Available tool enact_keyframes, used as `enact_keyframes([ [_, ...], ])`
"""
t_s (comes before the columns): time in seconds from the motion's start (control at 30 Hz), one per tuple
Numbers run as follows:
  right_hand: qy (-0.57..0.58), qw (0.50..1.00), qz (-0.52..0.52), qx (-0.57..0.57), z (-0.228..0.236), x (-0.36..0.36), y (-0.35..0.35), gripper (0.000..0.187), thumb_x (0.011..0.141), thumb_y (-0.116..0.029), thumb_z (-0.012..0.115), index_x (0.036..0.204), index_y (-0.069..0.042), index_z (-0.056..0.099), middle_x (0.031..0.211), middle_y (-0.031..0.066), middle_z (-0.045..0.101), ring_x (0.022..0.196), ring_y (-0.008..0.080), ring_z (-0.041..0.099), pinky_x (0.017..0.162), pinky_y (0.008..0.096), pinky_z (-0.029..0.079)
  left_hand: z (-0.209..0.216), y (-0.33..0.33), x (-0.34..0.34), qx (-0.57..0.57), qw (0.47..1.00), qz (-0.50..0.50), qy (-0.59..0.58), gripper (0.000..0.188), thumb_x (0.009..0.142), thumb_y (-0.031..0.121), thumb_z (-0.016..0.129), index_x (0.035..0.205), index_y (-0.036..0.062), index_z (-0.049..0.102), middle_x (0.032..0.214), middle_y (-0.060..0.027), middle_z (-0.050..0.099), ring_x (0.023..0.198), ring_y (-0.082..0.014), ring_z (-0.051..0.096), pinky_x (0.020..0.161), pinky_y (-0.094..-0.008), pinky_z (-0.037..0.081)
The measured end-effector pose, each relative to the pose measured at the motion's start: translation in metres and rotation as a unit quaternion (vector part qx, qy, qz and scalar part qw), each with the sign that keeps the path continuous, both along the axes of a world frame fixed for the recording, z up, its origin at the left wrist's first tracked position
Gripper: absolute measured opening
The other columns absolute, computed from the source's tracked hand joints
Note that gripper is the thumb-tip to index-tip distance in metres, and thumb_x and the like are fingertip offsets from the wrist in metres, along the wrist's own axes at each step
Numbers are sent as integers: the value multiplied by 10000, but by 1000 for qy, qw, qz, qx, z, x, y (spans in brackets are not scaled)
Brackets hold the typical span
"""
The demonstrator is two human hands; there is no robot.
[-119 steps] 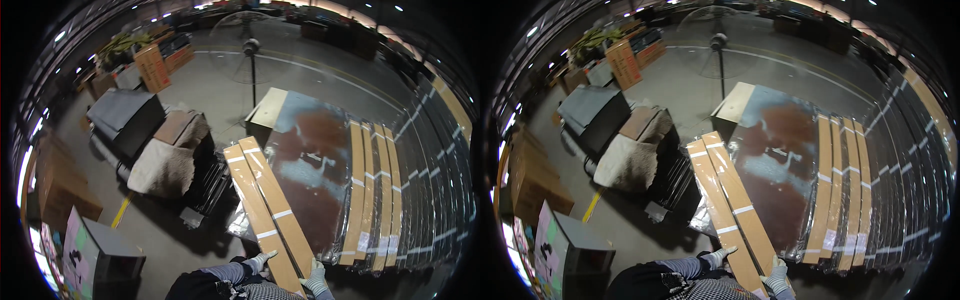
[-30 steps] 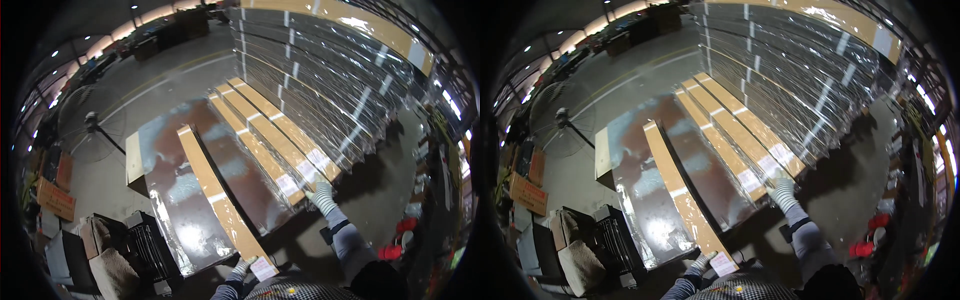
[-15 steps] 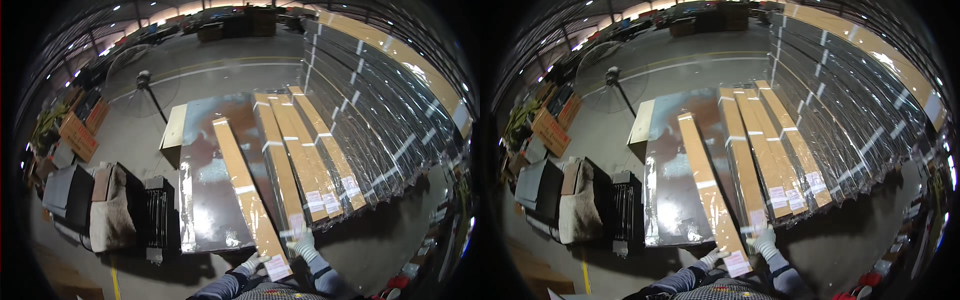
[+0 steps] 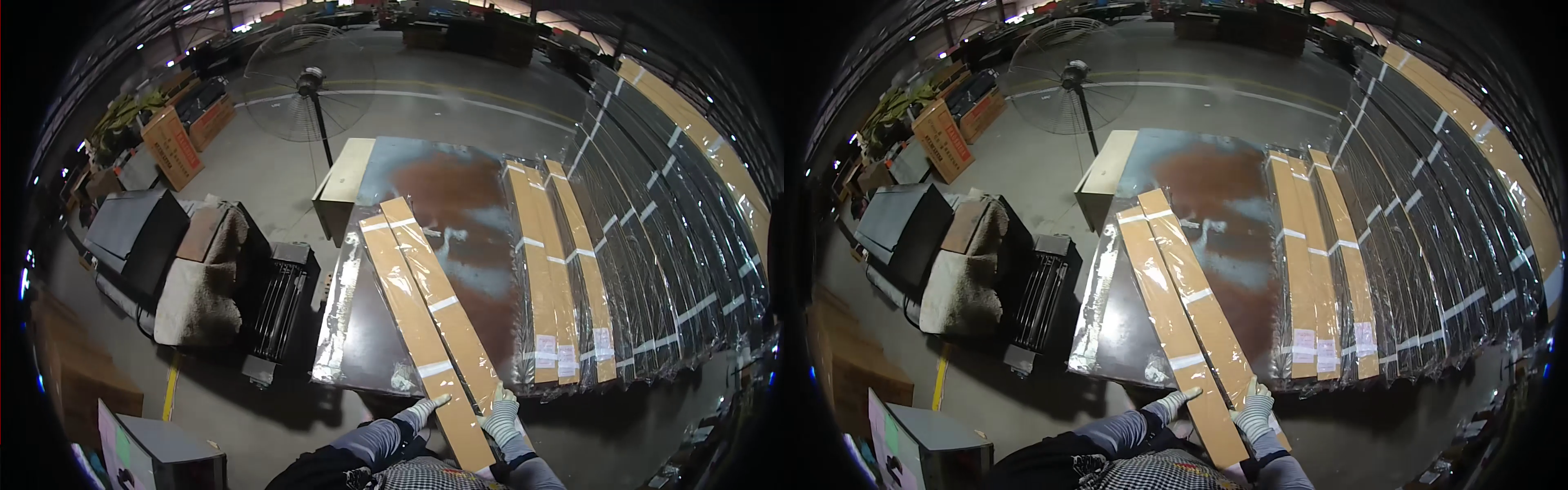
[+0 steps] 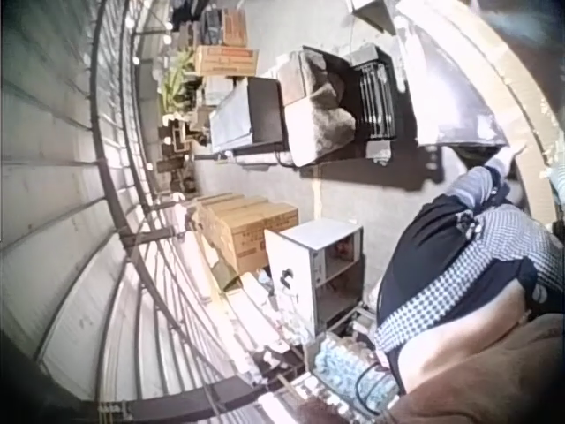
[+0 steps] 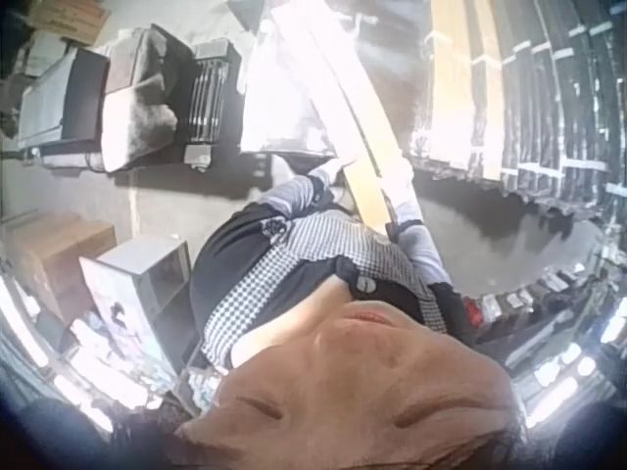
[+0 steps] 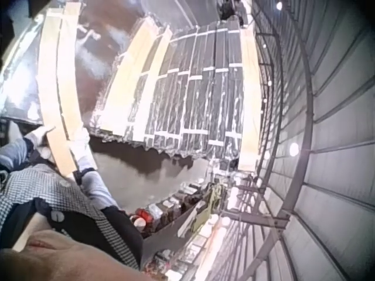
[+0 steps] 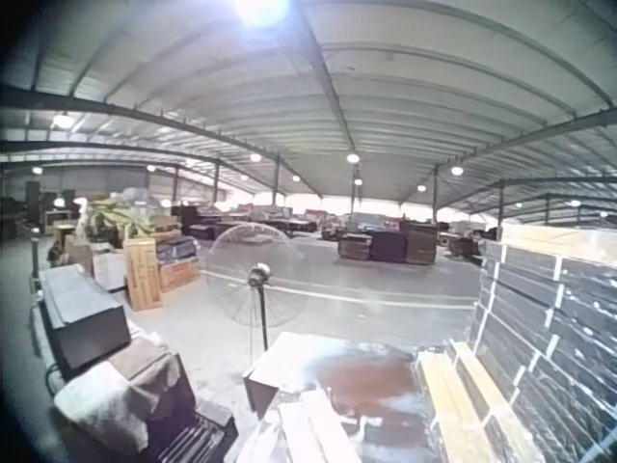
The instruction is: The person is stacking long, thin cardboard boxes from a table onto a large pile and organizing packing materials in a factory.
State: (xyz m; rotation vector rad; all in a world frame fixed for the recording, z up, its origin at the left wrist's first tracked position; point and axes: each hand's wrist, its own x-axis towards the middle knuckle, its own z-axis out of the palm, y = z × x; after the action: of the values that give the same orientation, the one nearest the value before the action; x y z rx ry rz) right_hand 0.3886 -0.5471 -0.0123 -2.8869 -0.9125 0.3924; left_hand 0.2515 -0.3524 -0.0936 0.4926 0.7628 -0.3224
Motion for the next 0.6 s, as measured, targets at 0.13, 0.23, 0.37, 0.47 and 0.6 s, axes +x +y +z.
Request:
enact_keyframes([
  [0.13,102,994,31,-5,14,-18,1,1282,472,-487,905,1466,-31,237,1257,268,454,1178,427,440,1000,532,380,11,34,-39,7,995,-82,61,552,758,393,840,1220,171,637,1166,-30,693,1007,-177,660,851,-431,524],
  [0.23,92,990,107,13,15,-34,-1,1281,477,-504,895,1468,-25,240,1262,268,447,1170,426,441,1005,529,375,35,53,-65,-5,998,46,45,535,782,350,836,1236,164,623,1111,-10,705,997,-172,662,864,-372,532],
  [0.37,98,975,197,-41,31,-32,28,1307,479,-539,884,1480,2,240,1292,279,417,1195,423,427,1032,534,355,47,68,-109,-19,995,62,79,497,798,345,826,1220,174,626,1121,-32,702,993,-169,671,829,-364,567],
  [0.47,79,955,279,-65,30,-28,72,1283,479,-530,888,1479,1,283,1320,280,412,1222,421,419,1048,521,352,22,79,-150,-47,985,152,73,456,820,307,811,1202,148,621,1137,-69,692,1034,-220,672,861,-449,579],
  [0.6,85,932,350,-43,50,-24,162,1211,496,-523,861,1478,-41,340,1331,273,441,1248,400,431,1051,519,355,8,122,-176,-87,958,271,47,472,848,282,782,1230,91,581,1135,-106,687,1041,-286,676,890,-527,575],
])
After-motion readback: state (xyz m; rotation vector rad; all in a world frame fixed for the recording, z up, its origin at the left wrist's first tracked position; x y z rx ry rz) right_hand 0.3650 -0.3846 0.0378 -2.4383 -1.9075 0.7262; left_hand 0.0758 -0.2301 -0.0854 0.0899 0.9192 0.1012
